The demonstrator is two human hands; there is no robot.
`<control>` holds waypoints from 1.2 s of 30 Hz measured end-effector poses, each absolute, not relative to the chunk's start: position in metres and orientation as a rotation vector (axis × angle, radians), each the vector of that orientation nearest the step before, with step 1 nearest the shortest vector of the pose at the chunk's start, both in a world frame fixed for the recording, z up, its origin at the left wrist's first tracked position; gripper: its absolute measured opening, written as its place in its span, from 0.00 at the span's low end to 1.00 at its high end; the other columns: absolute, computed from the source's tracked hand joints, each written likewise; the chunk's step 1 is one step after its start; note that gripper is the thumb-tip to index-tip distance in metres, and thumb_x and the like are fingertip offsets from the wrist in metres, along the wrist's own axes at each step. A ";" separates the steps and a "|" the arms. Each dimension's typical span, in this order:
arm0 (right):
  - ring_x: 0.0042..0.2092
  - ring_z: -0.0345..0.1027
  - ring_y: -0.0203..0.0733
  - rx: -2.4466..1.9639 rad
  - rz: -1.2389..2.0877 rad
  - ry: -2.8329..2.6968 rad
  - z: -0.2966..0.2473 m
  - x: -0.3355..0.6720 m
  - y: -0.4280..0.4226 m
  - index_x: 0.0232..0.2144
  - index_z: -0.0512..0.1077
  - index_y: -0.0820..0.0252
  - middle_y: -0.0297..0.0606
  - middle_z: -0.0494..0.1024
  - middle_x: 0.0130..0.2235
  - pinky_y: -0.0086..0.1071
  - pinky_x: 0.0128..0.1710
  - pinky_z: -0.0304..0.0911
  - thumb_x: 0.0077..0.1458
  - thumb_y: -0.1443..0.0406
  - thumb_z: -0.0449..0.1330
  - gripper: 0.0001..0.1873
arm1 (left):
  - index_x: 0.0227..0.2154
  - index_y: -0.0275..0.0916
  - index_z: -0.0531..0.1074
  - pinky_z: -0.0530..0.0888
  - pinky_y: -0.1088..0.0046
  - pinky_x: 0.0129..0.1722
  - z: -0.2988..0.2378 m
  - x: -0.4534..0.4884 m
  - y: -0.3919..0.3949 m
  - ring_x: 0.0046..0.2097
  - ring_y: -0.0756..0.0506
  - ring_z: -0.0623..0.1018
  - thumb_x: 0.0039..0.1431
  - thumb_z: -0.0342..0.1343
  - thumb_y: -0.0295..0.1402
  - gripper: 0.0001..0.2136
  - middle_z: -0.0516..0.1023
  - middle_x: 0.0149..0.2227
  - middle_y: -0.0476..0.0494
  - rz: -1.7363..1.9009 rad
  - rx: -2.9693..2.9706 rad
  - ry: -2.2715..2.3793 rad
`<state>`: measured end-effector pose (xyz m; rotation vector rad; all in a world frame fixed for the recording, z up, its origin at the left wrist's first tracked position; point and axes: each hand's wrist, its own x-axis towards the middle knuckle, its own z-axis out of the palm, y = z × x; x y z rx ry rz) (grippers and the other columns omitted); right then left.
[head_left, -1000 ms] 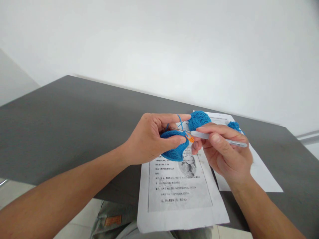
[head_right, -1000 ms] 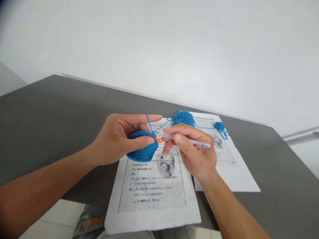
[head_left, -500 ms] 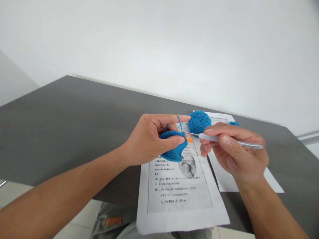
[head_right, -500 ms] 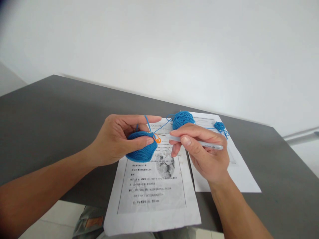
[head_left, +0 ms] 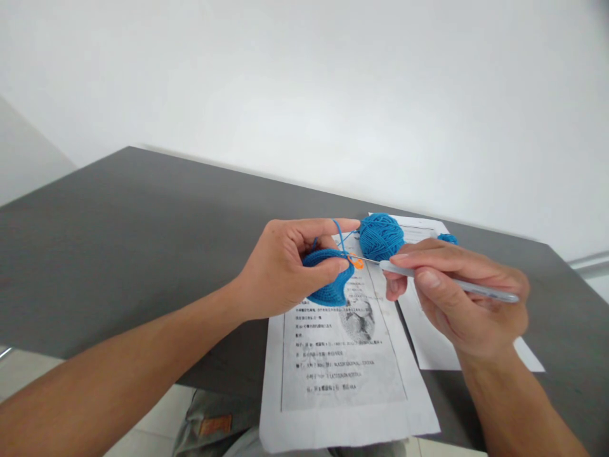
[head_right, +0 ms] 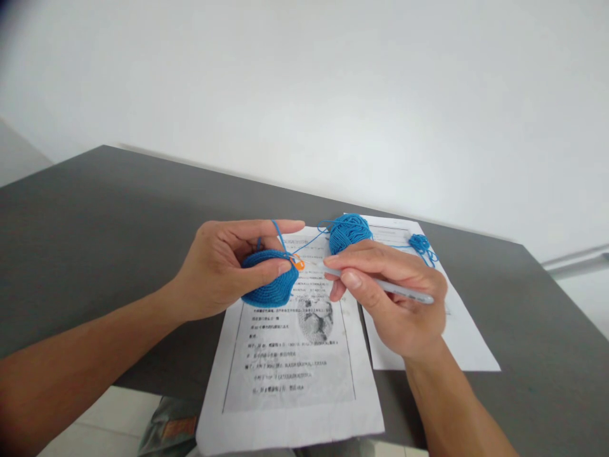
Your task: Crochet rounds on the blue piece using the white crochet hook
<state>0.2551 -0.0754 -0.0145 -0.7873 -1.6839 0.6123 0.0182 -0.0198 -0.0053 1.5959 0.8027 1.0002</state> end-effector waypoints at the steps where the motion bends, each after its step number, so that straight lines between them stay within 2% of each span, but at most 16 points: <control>1: 0.31 0.78 0.44 -0.782 0.589 -1.695 -0.014 0.254 -0.075 0.49 0.86 0.52 0.38 0.86 0.33 0.43 0.32 0.73 0.67 0.66 0.66 0.11 | 0.32 0.34 0.84 0.72 0.75 0.29 -0.005 0.018 -0.020 0.30 0.51 0.74 0.54 0.67 0.28 0.04 0.81 0.30 0.46 1.013 1.622 0.813; 3: 0.32 0.79 0.43 -0.778 0.528 -1.726 -0.011 0.252 -0.076 0.49 0.86 0.51 0.37 0.86 0.33 0.42 0.33 0.73 0.67 0.68 0.66 0.13 | 0.27 0.35 0.81 0.73 0.75 0.29 -0.005 0.018 -0.021 0.30 0.50 0.76 0.54 0.66 0.28 0.03 0.82 0.30 0.45 1.039 1.670 0.828; 5: 0.33 0.79 0.42 -0.789 0.457 -1.766 -0.008 0.251 -0.076 0.50 0.86 0.51 0.36 0.86 0.33 0.41 0.32 0.73 0.66 0.71 0.66 0.15 | 0.28 0.35 0.81 0.74 0.75 0.29 -0.005 0.018 -0.021 0.31 0.49 0.77 0.55 0.66 0.29 0.03 0.83 0.30 0.44 1.060 1.707 0.847; 7: 0.33 0.79 0.42 -0.806 0.396 -1.815 -0.005 0.250 -0.077 0.51 0.85 0.51 0.35 0.86 0.33 0.40 0.33 0.73 0.64 0.72 0.66 0.17 | 0.33 0.34 0.84 0.74 0.75 0.29 -0.005 0.018 -0.022 0.31 0.49 0.78 0.56 0.65 0.28 0.05 0.84 0.30 0.44 1.073 1.757 0.871; 10: 0.34 0.80 0.43 -0.838 0.318 -1.870 -0.002 0.249 -0.079 0.52 0.85 0.49 0.35 0.86 0.34 0.40 0.33 0.74 0.63 0.73 0.67 0.19 | 0.47 0.36 0.86 0.74 0.74 0.29 -0.005 0.018 -0.022 0.30 0.48 0.79 0.56 0.63 0.26 0.16 0.85 0.30 0.46 1.097 1.858 0.902; 12: 0.35 0.81 0.44 -0.870 0.274 -1.881 -0.001 0.248 -0.080 0.53 0.85 0.47 0.36 0.87 0.36 0.41 0.33 0.75 0.62 0.72 0.68 0.20 | 0.51 0.39 0.86 0.75 0.74 0.30 -0.004 0.018 -0.022 0.30 0.48 0.79 0.57 0.62 0.25 0.19 0.85 0.30 0.47 1.118 1.909 0.921; 17: 0.33 0.81 0.46 -0.886 0.159 -1.889 -0.005 0.242 -0.083 0.55 0.83 0.42 0.36 0.88 0.37 0.42 0.31 0.76 0.60 0.73 0.68 0.25 | 0.45 0.42 0.88 0.74 0.73 0.32 -0.004 0.019 -0.023 0.30 0.47 0.79 0.58 0.63 0.26 0.14 0.85 0.30 0.48 1.171 1.945 0.960; 20: 0.34 0.82 0.46 -0.884 0.114 -1.871 -0.010 0.238 -0.084 0.56 0.82 0.42 0.36 0.88 0.39 0.42 0.30 0.77 0.60 0.74 0.68 0.27 | 0.49 0.43 0.87 0.73 0.73 0.31 -0.005 0.020 -0.024 0.28 0.48 0.78 0.58 0.63 0.26 0.17 0.84 0.28 0.50 1.204 1.942 0.986; 28: 0.27 0.80 0.41 -0.947 0.191 -1.756 -0.014 0.220 -0.083 0.51 0.84 0.46 0.34 0.86 0.34 0.37 0.24 0.74 0.63 0.73 0.66 0.20 | 0.52 0.40 0.86 0.74 0.73 0.34 -0.009 0.022 -0.023 0.30 0.48 0.78 0.59 0.62 0.29 0.18 0.84 0.30 0.49 1.209 1.991 1.073; 36: 0.36 0.84 0.46 -0.884 -0.022 -1.930 -0.015 0.214 -0.081 0.56 0.81 0.49 0.39 0.89 0.40 0.38 0.34 0.82 0.61 0.75 0.66 0.24 | 0.51 0.39 0.86 0.75 0.72 0.34 -0.014 0.024 -0.024 0.29 0.48 0.78 0.62 0.63 0.30 0.16 0.84 0.29 0.49 1.249 1.986 1.096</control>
